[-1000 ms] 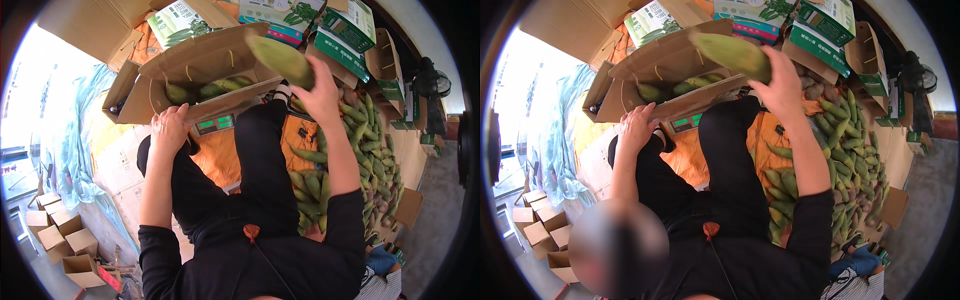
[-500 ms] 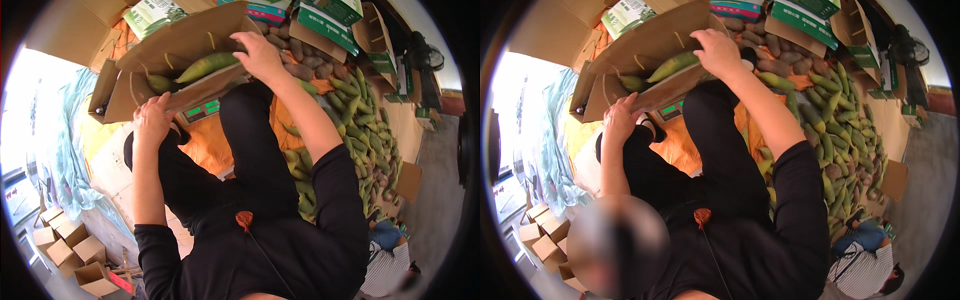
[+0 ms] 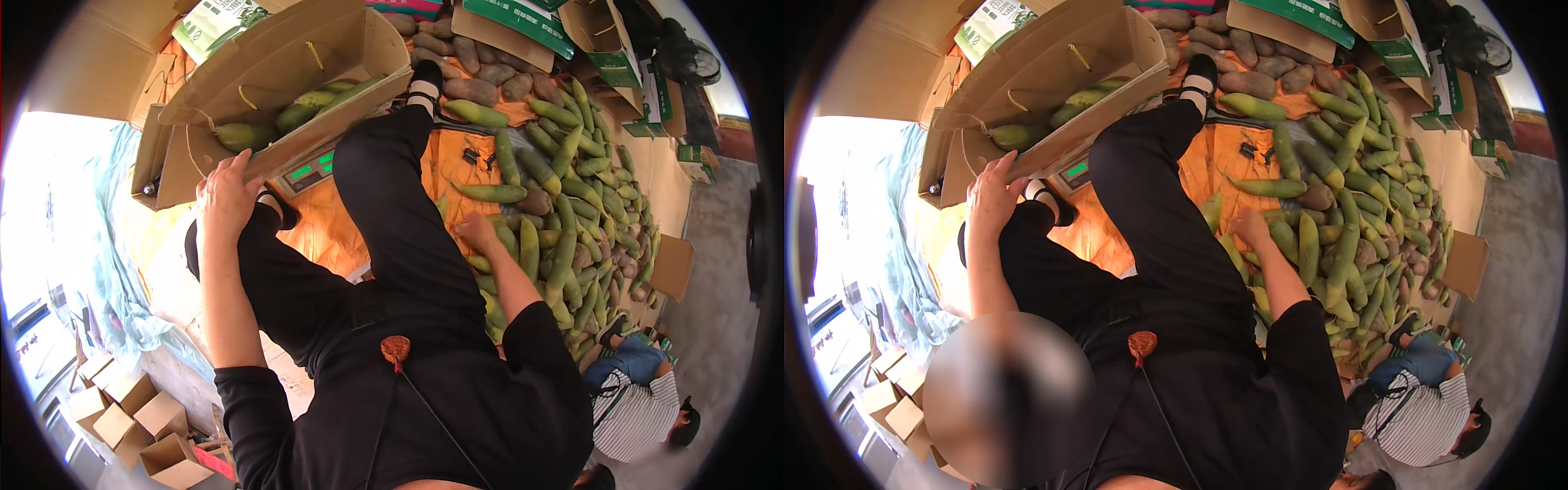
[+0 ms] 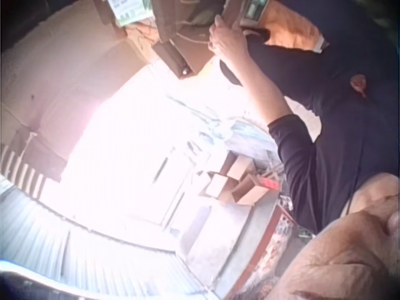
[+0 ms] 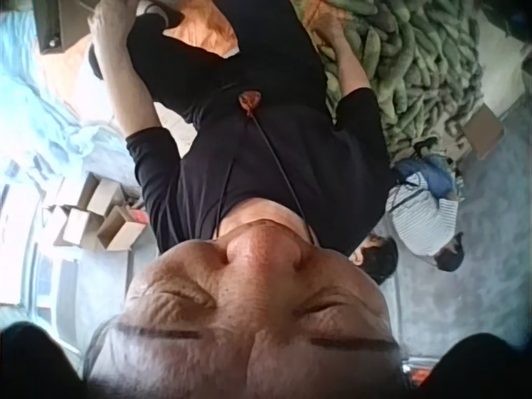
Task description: Sorting, weighing, and packing cucumbers into cardboard boxes in a warehouse or processing area.
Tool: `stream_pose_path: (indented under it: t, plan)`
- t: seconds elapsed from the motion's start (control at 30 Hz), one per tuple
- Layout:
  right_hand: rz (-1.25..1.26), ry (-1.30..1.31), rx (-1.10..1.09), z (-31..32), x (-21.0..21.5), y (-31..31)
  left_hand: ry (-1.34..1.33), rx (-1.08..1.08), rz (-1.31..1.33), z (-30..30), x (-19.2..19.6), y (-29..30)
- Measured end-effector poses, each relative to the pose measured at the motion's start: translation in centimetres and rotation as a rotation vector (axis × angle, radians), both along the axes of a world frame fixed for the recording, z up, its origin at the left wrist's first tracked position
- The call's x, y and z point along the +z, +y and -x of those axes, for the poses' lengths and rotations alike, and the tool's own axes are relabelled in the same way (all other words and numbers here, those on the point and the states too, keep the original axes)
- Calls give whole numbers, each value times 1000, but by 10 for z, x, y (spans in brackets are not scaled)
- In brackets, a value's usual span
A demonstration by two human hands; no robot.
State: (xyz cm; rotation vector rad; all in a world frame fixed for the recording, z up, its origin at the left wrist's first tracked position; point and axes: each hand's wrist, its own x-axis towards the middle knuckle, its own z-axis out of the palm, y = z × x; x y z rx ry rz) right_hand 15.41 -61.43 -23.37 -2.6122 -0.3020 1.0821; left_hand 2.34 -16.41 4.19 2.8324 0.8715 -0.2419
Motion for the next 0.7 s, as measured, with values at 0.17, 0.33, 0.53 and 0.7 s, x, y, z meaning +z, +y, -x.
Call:
stream_pose_path:
  t: [0.17, 0.33, 0.53, 0.7]
  plan:
    - [8, -95, 97, 42, -1, 13, 1, 12, -29, 5, -3, 1]
    - [139, 0, 64, 38, -4, 19, -6, 30, -50, 4, -4, 3]
    - [348, 18, 292, 31, 13, 19, 16, 54, -15, 4, 0, 1]
    - [253, -93, 526, 26, 35, 6, 23, 61, -4, 7, 2, 1]
